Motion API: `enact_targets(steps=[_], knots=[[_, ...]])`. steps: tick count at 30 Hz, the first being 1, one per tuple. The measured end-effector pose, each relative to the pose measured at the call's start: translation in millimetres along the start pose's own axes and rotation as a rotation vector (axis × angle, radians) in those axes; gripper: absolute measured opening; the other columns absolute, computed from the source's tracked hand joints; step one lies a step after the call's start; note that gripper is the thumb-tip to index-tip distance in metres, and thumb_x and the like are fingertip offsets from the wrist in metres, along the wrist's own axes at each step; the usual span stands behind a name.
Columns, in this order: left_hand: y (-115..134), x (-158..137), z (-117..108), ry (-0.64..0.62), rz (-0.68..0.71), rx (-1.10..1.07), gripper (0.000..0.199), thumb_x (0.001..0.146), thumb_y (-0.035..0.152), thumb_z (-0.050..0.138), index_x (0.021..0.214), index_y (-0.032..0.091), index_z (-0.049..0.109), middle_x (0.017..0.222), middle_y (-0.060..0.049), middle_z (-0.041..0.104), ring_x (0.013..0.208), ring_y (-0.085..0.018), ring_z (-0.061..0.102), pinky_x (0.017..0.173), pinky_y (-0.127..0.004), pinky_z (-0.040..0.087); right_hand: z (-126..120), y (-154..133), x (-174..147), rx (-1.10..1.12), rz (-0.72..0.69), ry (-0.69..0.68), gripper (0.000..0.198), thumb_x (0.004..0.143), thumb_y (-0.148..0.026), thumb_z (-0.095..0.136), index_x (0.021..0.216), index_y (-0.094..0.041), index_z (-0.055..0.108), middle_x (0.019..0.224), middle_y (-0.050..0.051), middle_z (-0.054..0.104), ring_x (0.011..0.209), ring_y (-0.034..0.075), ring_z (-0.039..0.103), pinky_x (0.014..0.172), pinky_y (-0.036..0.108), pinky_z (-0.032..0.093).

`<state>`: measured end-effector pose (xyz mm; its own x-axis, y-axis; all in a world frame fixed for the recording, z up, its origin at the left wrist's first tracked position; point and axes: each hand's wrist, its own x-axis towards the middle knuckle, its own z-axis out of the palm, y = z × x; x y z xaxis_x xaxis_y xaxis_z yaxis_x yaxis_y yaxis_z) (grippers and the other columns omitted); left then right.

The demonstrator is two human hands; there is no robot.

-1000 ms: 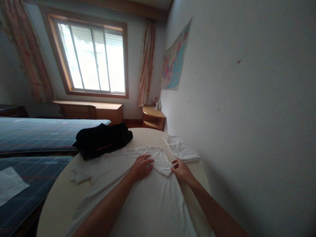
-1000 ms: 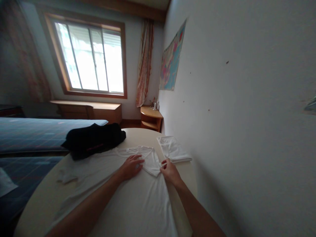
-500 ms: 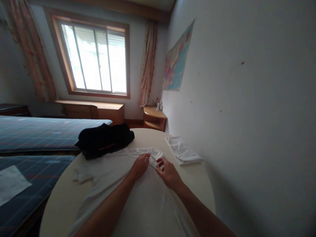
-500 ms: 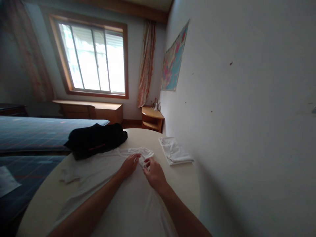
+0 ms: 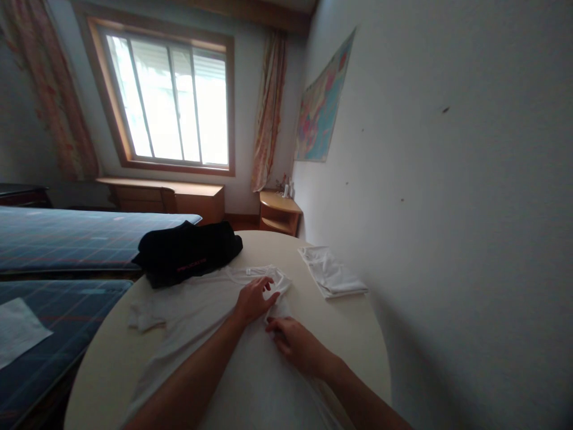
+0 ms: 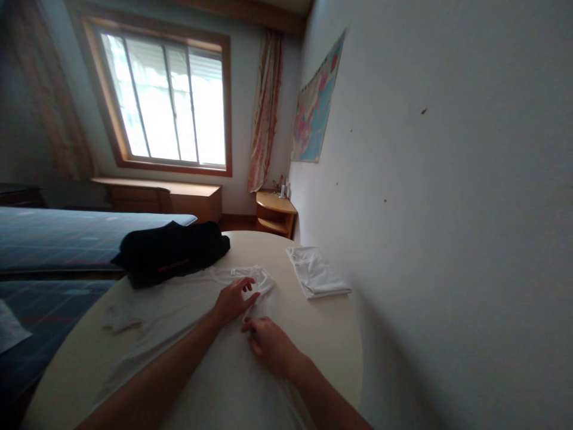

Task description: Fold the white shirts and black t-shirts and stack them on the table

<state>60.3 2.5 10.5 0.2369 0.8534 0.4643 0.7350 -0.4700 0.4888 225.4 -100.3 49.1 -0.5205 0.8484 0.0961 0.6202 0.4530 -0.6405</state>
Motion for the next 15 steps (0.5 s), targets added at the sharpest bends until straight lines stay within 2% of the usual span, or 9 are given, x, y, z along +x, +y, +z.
enact_targets(steps=[3, 7, 11, 15], knots=[[11, 7, -2, -0.033, -0.039, 0.061, 0.026, 0.085, 0.04, 0.063, 0.107, 0.027, 0.059, 0.099, 0.001, 0.068, 0.092, -0.017, 0.064, 0.079, -0.027, 0.048, 6, -1, -7, -0.043, -0.018, -0.018, 0.038, 0.078, -0.006, 0.05, 0.109, -0.019, 0.067, 0.139, 0.008, 0.056, 0.126, 0.021, 0.05, 0.108, 0.033, 0.037], [35, 24, -2, -0.168, 0.015, 0.223, 0.029, 0.085, 0.04, 0.063, 0.11, 0.026, 0.06, 0.11, -0.003, 0.066, 0.102, -0.021, 0.062, 0.084, -0.031, 0.049, 18, 0, -14, -0.14, -0.034, 0.023, 0.037, 0.083, -0.009, 0.048, 0.112, -0.022, 0.067, 0.146, 0.004, 0.049, 0.129, 0.023, 0.045, 0.111, 0.038, 0.033], [54, 39, 6, -0.246, 0.017, 0.318, 0.022, 0.084, 0.033, 0.063, 0.103, 0.021, 0.065, 0.11, -0.01, 0.066, 0.106, -0.027, 0.061, 0.087, -0.039, 0.049, 22, -1, -17, -0.169, -0.031, 0.02, 0.039, 0.084, -0.009, 0.046, 0.117, -0.022, 0.065, 0.149, 0.003, 0.045, 0.129, 0.023, 0.045, 0.112, 0.039, 0.033], [59, 46, 13, -0.28, -0.016, 0.365, 0.019, 0.087, 0.02, 0.055, 0.101, 0.016, 0.067, 0.107, -0.016, 0.067, 0.103, -0.03, 0.063, 0.085, -0.042, 0.049, 16, -6, -22, -0.144, -0.015, -0.03, 0.04, 0.085, -0.01, 0.046, 0.118, -0.02, 0.064, 0.152, 0.006, 0.042, 0.135, 0.024, 0.041, 0.115, 0.04, 0.03]])
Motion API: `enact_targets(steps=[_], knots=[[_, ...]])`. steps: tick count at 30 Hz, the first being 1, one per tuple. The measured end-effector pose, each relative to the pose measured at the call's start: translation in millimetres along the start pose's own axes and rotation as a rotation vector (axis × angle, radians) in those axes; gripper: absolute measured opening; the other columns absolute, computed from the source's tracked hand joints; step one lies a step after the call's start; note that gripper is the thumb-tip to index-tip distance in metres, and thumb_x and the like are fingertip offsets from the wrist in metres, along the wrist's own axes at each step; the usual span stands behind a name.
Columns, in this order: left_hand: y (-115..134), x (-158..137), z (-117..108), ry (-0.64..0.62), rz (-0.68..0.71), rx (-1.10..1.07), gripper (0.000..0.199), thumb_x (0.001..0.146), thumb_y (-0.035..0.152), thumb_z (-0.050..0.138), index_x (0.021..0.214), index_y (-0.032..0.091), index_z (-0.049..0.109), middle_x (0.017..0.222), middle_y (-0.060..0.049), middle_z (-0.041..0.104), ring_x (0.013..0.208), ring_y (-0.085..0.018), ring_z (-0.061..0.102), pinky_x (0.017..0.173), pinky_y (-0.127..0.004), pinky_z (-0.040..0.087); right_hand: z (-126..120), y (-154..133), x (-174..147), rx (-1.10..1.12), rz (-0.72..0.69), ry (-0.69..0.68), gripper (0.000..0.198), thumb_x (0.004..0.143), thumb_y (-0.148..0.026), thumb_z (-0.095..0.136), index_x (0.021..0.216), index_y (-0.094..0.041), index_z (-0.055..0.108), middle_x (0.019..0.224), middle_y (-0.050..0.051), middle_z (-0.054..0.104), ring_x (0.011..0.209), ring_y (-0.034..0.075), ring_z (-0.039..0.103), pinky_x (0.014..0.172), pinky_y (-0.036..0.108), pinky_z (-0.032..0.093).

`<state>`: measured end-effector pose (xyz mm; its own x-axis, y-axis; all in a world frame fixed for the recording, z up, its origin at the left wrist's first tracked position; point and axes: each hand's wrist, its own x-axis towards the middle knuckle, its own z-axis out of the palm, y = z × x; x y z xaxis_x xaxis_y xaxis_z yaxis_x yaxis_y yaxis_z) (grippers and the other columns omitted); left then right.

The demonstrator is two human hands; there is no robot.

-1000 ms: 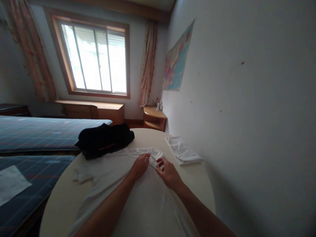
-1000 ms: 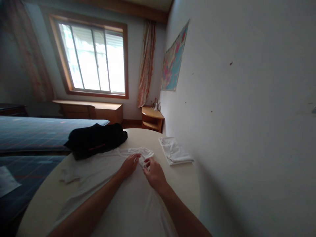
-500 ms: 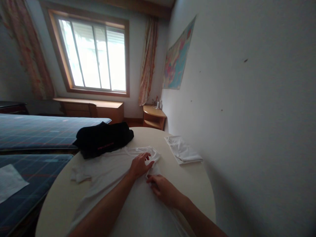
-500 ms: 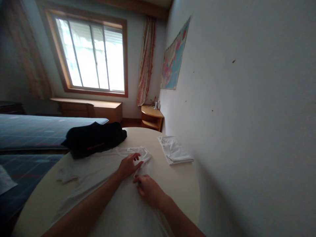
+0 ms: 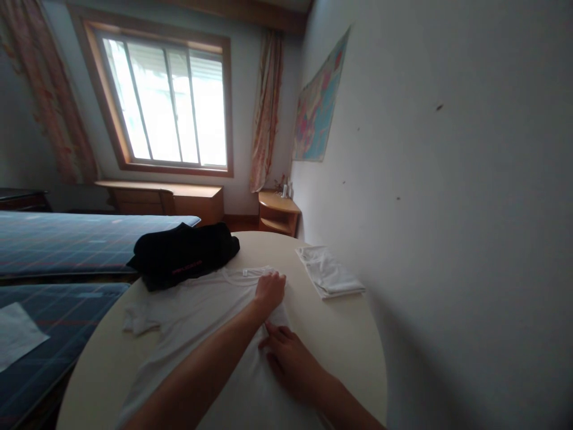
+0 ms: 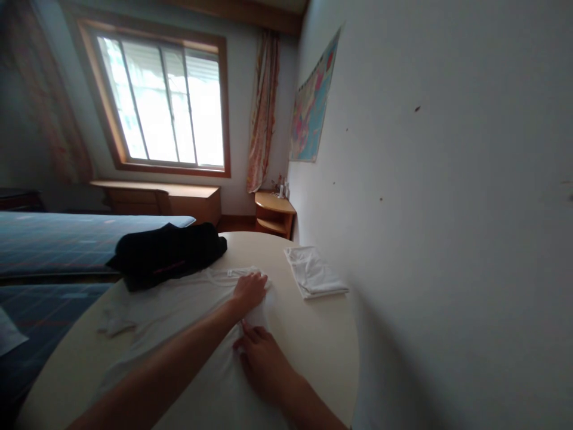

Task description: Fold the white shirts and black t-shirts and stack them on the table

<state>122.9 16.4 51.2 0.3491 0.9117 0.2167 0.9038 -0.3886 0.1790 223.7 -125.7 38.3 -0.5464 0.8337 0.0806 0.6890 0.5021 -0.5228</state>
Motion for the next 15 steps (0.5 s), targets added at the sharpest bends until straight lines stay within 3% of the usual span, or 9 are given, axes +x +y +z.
enact_targets(steps=[7, 15], knots=[[-9, -1, -1, 0.006, -0.118, -0.054, 0.024, 0.091, 0.018, 0.046, 0.097, 0.016, 0.069, 0.098, -0.015, 0.071, 0.097, -0.028, 0.067, 0.082, -0.039, 0.048, -9, -3, -17, 0.05, -0.011, -0.016, 0.046, 0.084, -0.009, 0.046, 0.127, -0.019, 0.059, 0.155, 0.009, 0.036, 0.142, 0.022, 0.032, 0.116, 0.037, 0.029], [-39, 4, -3, 0.105, -0.32, -0.303, 0.017, 0.091, 0.031, 0.053, 0.103, 0.024, 0.062, 0.098, -0.004, 0.074, 0.089, -0.021, 0.068, 0.07, -0.028, 0.047, -7, -12, -22, -0.263, 0.205, 0.037, 0.039, 0.09, -0.013, 0.043, 0.119, -0.028, 0.066, 0.121, 0.008, 0.063, 0.108, 0.025, 0.058, 0.094, 0.037, 0.045]])
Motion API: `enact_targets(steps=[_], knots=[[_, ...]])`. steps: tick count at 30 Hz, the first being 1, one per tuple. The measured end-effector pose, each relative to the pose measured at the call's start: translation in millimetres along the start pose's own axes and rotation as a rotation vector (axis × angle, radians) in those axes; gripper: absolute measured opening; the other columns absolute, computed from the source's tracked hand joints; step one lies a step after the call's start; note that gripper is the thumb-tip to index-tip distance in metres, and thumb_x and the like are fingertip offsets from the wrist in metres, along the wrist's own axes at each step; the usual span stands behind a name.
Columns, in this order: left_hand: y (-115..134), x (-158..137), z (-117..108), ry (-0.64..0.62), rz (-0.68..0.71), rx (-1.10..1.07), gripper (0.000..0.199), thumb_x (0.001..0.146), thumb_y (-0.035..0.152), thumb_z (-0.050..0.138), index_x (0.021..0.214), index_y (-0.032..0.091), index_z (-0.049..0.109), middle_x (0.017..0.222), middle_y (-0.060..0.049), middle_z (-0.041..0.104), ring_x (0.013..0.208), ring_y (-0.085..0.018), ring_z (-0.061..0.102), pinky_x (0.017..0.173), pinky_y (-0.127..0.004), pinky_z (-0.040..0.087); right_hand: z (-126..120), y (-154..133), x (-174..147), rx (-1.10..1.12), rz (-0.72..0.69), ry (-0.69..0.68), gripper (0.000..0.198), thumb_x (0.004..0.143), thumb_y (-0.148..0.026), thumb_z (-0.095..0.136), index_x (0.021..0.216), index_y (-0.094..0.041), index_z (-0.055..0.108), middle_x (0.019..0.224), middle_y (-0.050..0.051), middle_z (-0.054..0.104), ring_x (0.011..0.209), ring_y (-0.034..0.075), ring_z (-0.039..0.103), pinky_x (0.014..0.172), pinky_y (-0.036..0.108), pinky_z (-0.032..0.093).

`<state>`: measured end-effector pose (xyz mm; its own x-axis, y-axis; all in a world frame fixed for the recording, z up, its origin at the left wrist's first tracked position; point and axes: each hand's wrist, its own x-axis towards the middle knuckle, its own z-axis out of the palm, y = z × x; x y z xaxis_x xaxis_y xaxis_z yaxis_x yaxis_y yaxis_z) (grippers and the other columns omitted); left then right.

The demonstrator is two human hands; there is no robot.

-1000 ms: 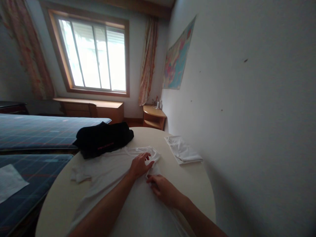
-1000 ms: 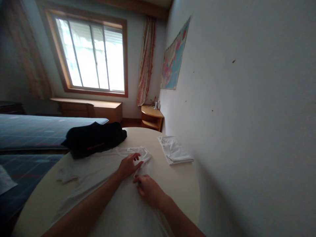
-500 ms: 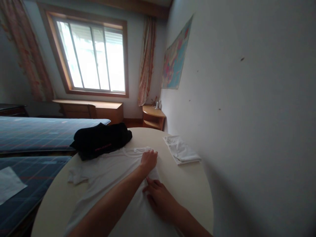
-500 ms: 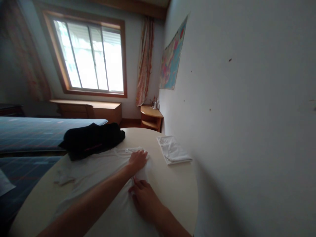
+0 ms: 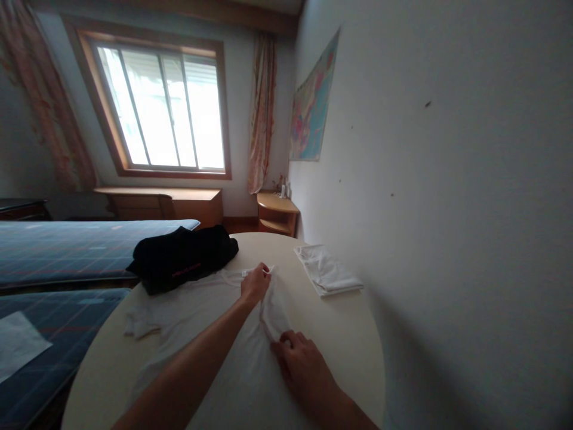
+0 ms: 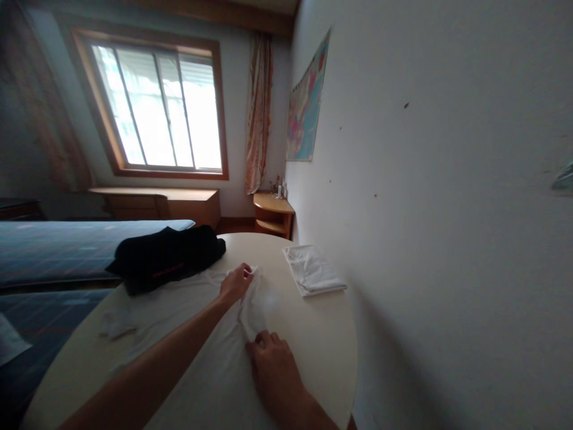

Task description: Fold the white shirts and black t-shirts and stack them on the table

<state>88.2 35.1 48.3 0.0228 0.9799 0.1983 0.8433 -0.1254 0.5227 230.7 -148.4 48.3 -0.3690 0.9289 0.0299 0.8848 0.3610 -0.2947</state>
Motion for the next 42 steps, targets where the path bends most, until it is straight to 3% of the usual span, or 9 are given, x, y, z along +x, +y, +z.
enact_targets(steps=[3, 8, 13, 18, 22, 26, 31, 35, 42], knots=[[-10, 6, 1, 0.011, -0.007, -0.094, 0.014, 0.091, 0.027, 0.054, 0.101, 0.023, 0.064, 0.097, -0.003, 0.075, 0.085, -0.018, 0.068, 0.068, -0.024, 0.046, -2, -4, 0, -0.045, 0.07, -0.017, 0.041, 0.09, -0.01, 0.042, 0.116, -0.029, 0.067, 0.113, 0.006, 0.066, 0.099, 0.021, 0.063, 0.087, 0.03, 0.046], [-20, 12, 4, 0.0, 0.053, -0.204, 0.017, 0.092, 0.02, 0.054, 0.098, 0.023, 0.07, 0.096, -0.001, 0.075, 0.085, -0.013, 0.068, 0.072, -0.02, 0.046, -11, -13, 2, 0.105, 0.116, 0.047, 0.049, 0.084, -0.003, 0.043, 0.119, -0.029, 0.065, 0.115, 0.004, 0.064, 0.096, 0.017, 0.066, 0.082, 0.023, 0.046], [-29, 19, 5, 0.027, 0.044, -0.203, 0.025, 0.092, 0.013, 0.049, 0.103, 0.02, 0.071, 0.103, -0.005, 0.074, 0.093, -0.016, 0.067, 0.081, -0.023, 0.047, -18, -29, 9, 0.275, 0.041, 0.12, 0.042, 0.088, -0.009, 0.045, 0.119, -0.027, 0.065, 0.116, 0.004, 0.064, 0.1, 0.018, 0.065, 0.089, 0.024, 0.046], [-38, 10, 9, 0.032, 0.055, -0.095, 0.026, 0.088, 0.022, 0.058, 0.112, 0.017, 0.066, 0.114, -0.01, 0.07, 0.106, -0.022, 0.063, 0.093, -0.03, 0.045, -5, -39, 12, 0.393, -0.109, 0.011, 0.044, 0.084, -0.009, 0.05, 0.122, -0.024, 0.064, 0.121, 0.004, 0.066, 0.109, 0.018, 0.063, 0.097, 0.023, 0.043], [-45, -7, 15, 0.027, 0.151, -0.013, 0.039, 0.083, 0.019, 0.06, 0.122, 0.016, 0.061, 0.124, -0.012, 0.064, 0.119, -0.026, 0.055, 0.103, -0.036, 0.038, 1, -30, 24, 0.362, -0.07, -0.009, 0.037, 0.089, -0.013, 0.046, 0.116, -0.024, 0.068, 0.11, 0.004, 0.073, 0.103, 0.018, 0.067, 0.09, 0.024, 0.045], [-49, -17, 21, 0.057, 0.205, 0.022, 0.042, 0.088, 0.02, 0.051, 0.129, 0.013, 0.056, 0.126, -0.014, 0.062, 0.122, -0.027, 0.052, 0.107, -0.038, 0.035, -9, -4, 60, 0.268, 0.075, 0.117, 0.026, 0.09, -0.022, 0.051, 0.107, -0.024, 0.071, 0.102, 0.004, 0.075, 0.094, 0.019, 0.069, 0.083, 0.025, 0.046], [-53, -19, 23, 0.093, 0.236, 0.026, 0.044, 0.088, 0.019, 0.049, 0.131, 0.011, 0.054, 0.126, -0.014, 0.062, 0.12, -0.026, 0.052, 0.106, -0.037, 0.036, -17, 37, 126, 0.169, 0.19, 0.214, 0.025, 0.094, -0.027, 0.048, 0.104, -0.023, 0.07, 0.103, 0.004, 0.074, 0.095, 0.018, 0.068, 0.078, 0.024, 0.045], [-56, -19, 22, 0.11, 0.266, 0.012, 0.045, 0.087, 0.016, 0.05, 0.131, 0.015, 0.055, 0.124, -0.012, 0.063, 0.117, -0.024, 0.054, 0.104, -0.036, 0.038, -14, 62, 177, 0.087, 0.281, 0.211, 0.029, 0.095, -0.023, 0.042, 0.114, -0.022, 0.065, 0.111, 0.007, 0.072, 0.103, 0.018, 0.066, 0.08, 0.025, 0.045], [-59, -18, 22, 0.145, 0.331, -0.073, 0.041, 0.085, 0.01, 0.052, 0.122, 0.021, 0.063, 0.114, -0.008, 0.066, 0.109, -0.021, 0.057, 0.1, -0.033, 0.043, -6, 75, 227, 0.014, 0.238, 0.121, 0.03, 0.094, -0.024, 0.046, 0.119, -0.027, 0.061, 0.113, 0.002, 0.072, 0.104, 0.016, 0.064, 0.083, 0.025, 0.043]])
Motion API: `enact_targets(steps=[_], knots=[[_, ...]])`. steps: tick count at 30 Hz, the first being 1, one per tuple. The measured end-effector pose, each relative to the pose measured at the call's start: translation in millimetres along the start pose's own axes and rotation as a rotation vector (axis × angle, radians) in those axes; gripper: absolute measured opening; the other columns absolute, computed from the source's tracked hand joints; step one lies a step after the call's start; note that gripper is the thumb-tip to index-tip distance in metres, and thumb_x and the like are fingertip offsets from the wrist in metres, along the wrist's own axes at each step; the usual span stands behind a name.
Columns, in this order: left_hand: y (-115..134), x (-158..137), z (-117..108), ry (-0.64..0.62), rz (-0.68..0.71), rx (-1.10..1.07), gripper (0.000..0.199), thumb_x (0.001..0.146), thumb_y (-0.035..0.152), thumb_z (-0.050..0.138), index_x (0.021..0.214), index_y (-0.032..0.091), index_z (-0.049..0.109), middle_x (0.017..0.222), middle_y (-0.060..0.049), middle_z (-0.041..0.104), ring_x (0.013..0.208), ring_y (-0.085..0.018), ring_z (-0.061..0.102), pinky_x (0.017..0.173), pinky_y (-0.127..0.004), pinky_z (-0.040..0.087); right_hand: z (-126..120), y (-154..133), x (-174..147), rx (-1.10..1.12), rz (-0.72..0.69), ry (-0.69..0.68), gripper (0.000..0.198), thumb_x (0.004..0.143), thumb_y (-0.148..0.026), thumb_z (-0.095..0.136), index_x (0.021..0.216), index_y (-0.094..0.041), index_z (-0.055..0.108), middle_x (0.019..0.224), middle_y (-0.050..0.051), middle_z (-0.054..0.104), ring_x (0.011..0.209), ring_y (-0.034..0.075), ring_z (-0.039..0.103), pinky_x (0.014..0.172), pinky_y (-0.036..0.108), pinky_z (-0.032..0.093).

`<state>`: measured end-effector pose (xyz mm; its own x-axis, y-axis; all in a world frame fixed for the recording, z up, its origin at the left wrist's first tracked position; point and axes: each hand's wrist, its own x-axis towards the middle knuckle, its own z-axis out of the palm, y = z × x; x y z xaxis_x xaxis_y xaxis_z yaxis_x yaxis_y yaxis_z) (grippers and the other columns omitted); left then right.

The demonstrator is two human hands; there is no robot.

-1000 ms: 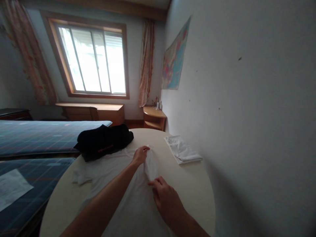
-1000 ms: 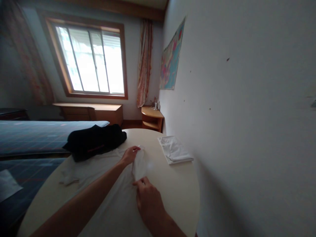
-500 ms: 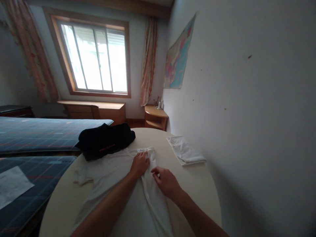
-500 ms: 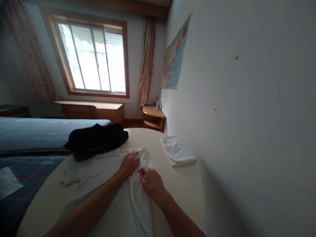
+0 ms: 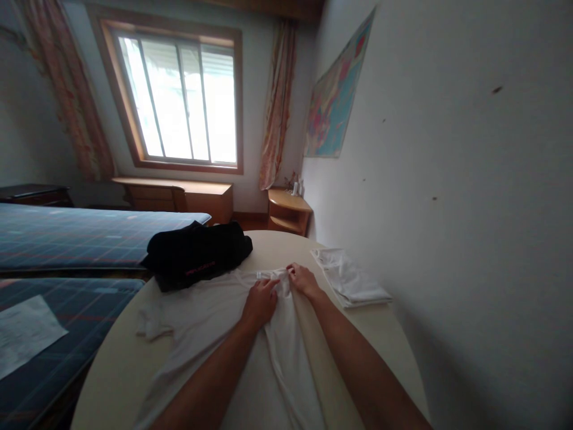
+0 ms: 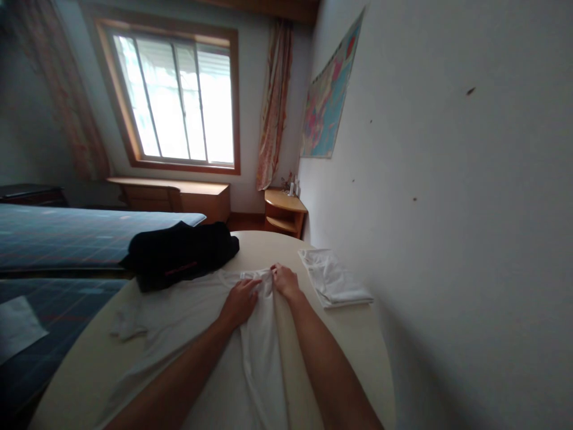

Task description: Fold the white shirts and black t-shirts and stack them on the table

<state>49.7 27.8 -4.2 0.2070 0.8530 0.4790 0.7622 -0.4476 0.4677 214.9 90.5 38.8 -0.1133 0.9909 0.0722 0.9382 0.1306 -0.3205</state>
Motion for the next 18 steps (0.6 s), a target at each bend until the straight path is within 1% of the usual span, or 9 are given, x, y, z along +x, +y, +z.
enact_targets(steps=[3, 6, 9, 12, 15, 18], knots=[[-1, 1, 1, -0.004, -0.013, -0.019, 0.041, 0.084, 0.009, 0.052, 0.121, 0.022, 0.064, 0.115, -0.008, 0.066, 0.11, -0.021, 0.057, 0.1, -0.034, 0.043, -2, -2, 11, -0.063, -0.013, -0.008, 0.026, 0.095, -0.026, 0.046, 0.115, -0.027, 0.063, 0.112, 0.003, 0.072, 0.107, 0.019, 0.063, 0.088, 0.031, 0.04], [-2, 2, 1, -0.014, -0.048, -0.04, 0.042, 0.085, 0.01, 0.051, 0.123, 0.022, 0.063, 0.117, -0.008, 0.066, 0.112, -0.021, 0.057, 0.102, -0.034, 0.042, -11, -6, 22, -0.131, -0.051, -0.004, 0.025, 0.096, -0.027, 0.043, 0.108, -0.025, 0.066, 0.113, 0.006, 0.071, 0.108, 0.021, 0.062, 0.093, 0.037, 0.035], [-3, 2, 2, -0.022, -0.088, -0.081, 0.044, 0.085, 0.011, 0.05, 0.125, 0.023, 0.062, 0.12, -0.006, 0.065, 0.116, -0.021, 0.055, 0.105, -0.033, 0.04, -18, -14, 31, -0.188, -0.102, 0.02, 0.029, 0.099, -0.024, 0.038, 0.109, -0.023, 0.065, 0.116, 0.01, 0.07, 0.112, 0.022, 0.06, 0.098, 0.04, 0.028], [-4, 3, 2, 0.002, -0.108, -0.117, 0.044, 0.086, 0.011, 0.048, 0.126, 0.022, 0.062, 0.121, -0.005, 0.065, 0.118, -0.021, 0.054, 0.106, -0.034, 0.04, -17, -24, 33, -0.235, -0.137, 0.035, 0.031, 0.098, -0.019, 0.035, 0.11, -0.022, 0.064, 0.117, 0.013, 0.068, 0.115, 0.022, 0.058, 0.101, 0.041, 0.022], [-5, 3, 3, 0.012, -0.105, -0.126, 0.044, 0.085, 0.01, 0.048, 0.126, 0.019, 0.062, 0.12, -0.006, 0.066, 0.117, -0.022, 0.054, 0.107, -0.034, 0.04, -8, -32, 30, -0.256, -0.117, 0.028, 0.032, 0.098, -0.018, 0.035, 0.116, -0.021, 0.061, 0.11, 0.014, 0.07, 0.11, 0.022, 0.061, 0.1, 0.04, 0.023], [-6, 4, 4, 0.001, -0.115, -0.123, 0.047, 0.083, 0.01, 0.049, 0.127, 0.018, 0.061, 0.123, -0.007, 0.065, 0.119, -0.022, 0.053, 0.108, -0.034, 0.039, 1, -33, 27, -0.242, -0.052, 0.026, 0.031, 0.099, -0.026, 0.036, 0.12, -0.023, 0.059, 0.114, 0.012, 0.07, 0.109, 0.022, 0.062, 0.096, 0.04, 0.03]])
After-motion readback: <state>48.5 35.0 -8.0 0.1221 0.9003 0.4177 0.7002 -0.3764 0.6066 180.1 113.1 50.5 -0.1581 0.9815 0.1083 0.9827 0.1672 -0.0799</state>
